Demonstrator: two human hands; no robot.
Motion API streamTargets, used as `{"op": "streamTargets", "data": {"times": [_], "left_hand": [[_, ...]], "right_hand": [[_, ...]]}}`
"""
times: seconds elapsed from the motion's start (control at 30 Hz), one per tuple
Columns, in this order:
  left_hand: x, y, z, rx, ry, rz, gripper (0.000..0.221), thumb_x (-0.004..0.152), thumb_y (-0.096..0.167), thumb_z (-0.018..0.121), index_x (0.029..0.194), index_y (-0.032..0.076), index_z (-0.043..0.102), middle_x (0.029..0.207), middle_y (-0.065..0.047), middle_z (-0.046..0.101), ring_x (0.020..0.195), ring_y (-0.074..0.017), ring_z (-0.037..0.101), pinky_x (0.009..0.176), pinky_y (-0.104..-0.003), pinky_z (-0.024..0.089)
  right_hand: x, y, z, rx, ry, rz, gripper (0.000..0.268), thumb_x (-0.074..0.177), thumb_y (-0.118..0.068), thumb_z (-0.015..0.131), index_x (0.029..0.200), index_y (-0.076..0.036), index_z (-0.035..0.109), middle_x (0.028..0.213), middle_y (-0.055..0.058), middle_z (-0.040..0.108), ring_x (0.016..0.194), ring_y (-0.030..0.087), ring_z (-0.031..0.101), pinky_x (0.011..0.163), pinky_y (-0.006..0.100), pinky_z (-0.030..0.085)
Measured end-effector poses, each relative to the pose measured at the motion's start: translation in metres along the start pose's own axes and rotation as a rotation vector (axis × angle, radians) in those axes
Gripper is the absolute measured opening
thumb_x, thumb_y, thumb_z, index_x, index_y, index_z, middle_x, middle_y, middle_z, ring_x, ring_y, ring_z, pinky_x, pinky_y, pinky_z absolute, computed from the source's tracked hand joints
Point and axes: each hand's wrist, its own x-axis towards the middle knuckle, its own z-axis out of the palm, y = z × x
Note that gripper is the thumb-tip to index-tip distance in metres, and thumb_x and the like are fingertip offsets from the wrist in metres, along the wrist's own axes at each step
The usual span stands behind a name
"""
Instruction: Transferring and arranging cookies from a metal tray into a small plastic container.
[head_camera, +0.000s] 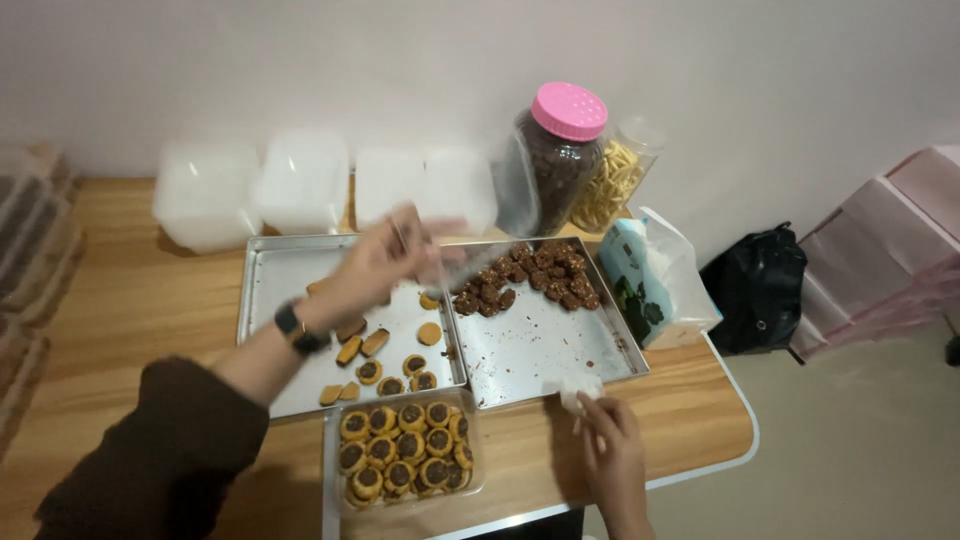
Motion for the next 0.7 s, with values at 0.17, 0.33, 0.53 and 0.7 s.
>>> {"op": "streamTargets", "data": {"times": [0.17, 0.33, 0.53, 0.7], "left_hand": [[-0.071, 0.011, 0.066, -0.092, -0.265, -0.121, 0.031, 0.095, 0.016, 0.063, 0.114, 0.019, 0.039, 0.162, -0.016, 0.041, 0.130, -0.0388, 0.065, 0.089, -0.060, 0.069], [-0.120, -0.002, 0.090, -0.061, -0.406, -0.092, 0.061, 0.106, 0.008, 0.043, 0.154, 0.018, 0.007, 0.134, -0.014, 0.040, 0.112, -0.0314, 0.061, 0.092, -0.043, 0.060], [-0.134, 0.004, 0.084, -0.163, -0.406, 0.020, 0.077, 0.094, -0.008, 0.043, 0.159, 0.017, 0.009, 0.168, -0.020, 0.026, 0.151, -0.0419, 0.032, 0.117, -0.065, 0.027], [-0.148, 0.010, 0.084, -0.157, -0.383, 0.010, 0.065, 0.105, 0.002, 0.038, 0.160, 0.019, 0.009, 0.167, -0.025, 0.023, 0.140, -0.0361, 0.052, 0.114, -0.060, 0.046]], "right_hand": [[-0.001, -0.102, -0.013, 0.129, 0.518, -0.551, 0.036, 0.100, -0.006, 0.065, 0.135, -0.015, 0.064, 0.126, 0.013, 0.060, 0.105, 0.023, 0.060, 0.084, 0.030, 0.056], [0.022, -0.106, 0.016, 0.087, 0.447, -0.614, 0.045, 0.104, 0.000, 0.055, 0.148, 0.000, 0.043, 0.154, 0.023, 0.043, 0.140, 0.039, 0.047, 0.120, 0.046, 0.046], [-0.005, -0.116, 0.039, -0.025, 0.409, -0.711, 0.050, 0.104, 0.012, 0.040, 0.153, 0.000, 0.037, 0.158, 0.024, 0.039, 0.148, 0.039, 0.043, 0.126, 0.054, 0.031], [0.005, -0.081, 0.033, -0.159, 0.478, -0.699, 0.053, 0.113, -0.008, 0.036, 0.161, 0.002, 0.019, 0.167, 0.020, 0.026, 0.159, 0.040, 0.014, 0.134, 0.050, 0.022]]}}
